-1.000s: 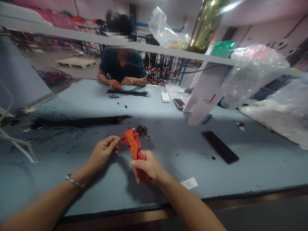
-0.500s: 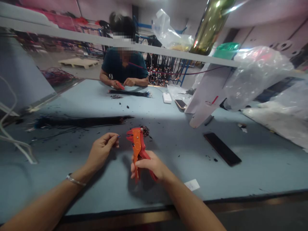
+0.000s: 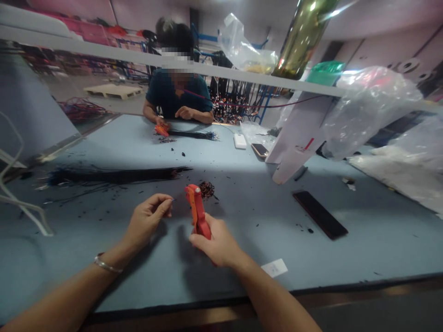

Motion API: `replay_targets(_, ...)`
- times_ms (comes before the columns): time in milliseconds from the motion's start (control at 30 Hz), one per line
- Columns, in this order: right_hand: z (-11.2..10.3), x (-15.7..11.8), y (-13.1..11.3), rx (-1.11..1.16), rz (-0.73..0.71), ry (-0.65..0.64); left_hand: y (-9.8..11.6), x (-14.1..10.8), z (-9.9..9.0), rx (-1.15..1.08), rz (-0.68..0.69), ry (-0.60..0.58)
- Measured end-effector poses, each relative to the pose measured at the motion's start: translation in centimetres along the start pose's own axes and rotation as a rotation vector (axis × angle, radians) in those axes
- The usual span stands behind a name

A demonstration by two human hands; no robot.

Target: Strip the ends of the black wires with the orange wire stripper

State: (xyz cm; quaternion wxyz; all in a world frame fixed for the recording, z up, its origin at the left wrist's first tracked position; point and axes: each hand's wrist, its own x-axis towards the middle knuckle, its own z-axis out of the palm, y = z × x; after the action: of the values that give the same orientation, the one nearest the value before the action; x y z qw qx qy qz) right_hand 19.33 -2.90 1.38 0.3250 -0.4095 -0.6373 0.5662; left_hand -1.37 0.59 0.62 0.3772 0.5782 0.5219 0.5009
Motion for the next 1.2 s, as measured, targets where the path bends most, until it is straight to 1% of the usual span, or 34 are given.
replay_targets(67,0.0,-0.2,-0.4,-0.359,-0.084,0.140,0.3,-0.2,0.2,-0.062,-0.044,-0.016)
replay_targets(133,0.1,-0.2,-0.4,-0.647,-0.159,0.245,0.6,-0.3,0.4,-0.138,-0.104,-0.032)
replay_targets(200,0.3,-0.2,0.0,-0.850,-0.214,0.304,0.7,-0.5,0.7,-0.217,-0.155,-0.043)
replay_targets(267,0.5,-0.1,0.4,-0.999,-0.250,0.323,0.7,-0.5,0.8,-0.301,-0.206,-0.048)
replay_targets(333,0.7,0.0,0.8,-1.099,-0.278,0.325,0.6,-0.6,1.0,-0.389,-0.260,-0.052)
replay_targets(433,0.8,0.1,1.1,-1.175,-0.311,0.323,0.4,-0.6,1.0,-0.484,-0.318,-0.083)
replay_targets(533,0.7,0.2,1.1,-1.202,-0.324,0.329,0.3,-0.6,1.0,-0.509,-0.331,-0.110)
replay_targets(700,0.7,0.3,1.3,-1.188,-0.335,0.344,0.3,-0.5,0.8,-0.491,-0.316,-0.106)
replay_targets(800,0.7,0.3,1.3,-1.117,-0.322,0.329,0.2,-0.5,0.7,-0.468,-0.298,-0.106)
replay_targets(900,0.4,0.3,0.7,-0.889,-0.272,0.284,0.3,-0.5,0.7,-0.393,-0.250,-0.097)
replay_targets(1000,0.0,0.0,-0.2,-0.519,-0.175,0.184,0.7,-0.5,0.8,-0.254,-0.166,-0.081)
replay_targets(1067,-0.3,-0.2,-0.6,-0.216,-0.103,0.073,1.0,-0.7,0.7,-0.178,-0.103,-0.052)
replay_targets(1167,-0.4,-0.3,-0.5,0.287,0.010,-0.098,1.1,-0.9,0.6,-0.075,-0.018,-0.011)
replay_targets(1200,-0.3,-0.3,-0.3,0.419,0.046,-0.138,1.2,-1.1,0.6,-0.036,0.008,-0.002)
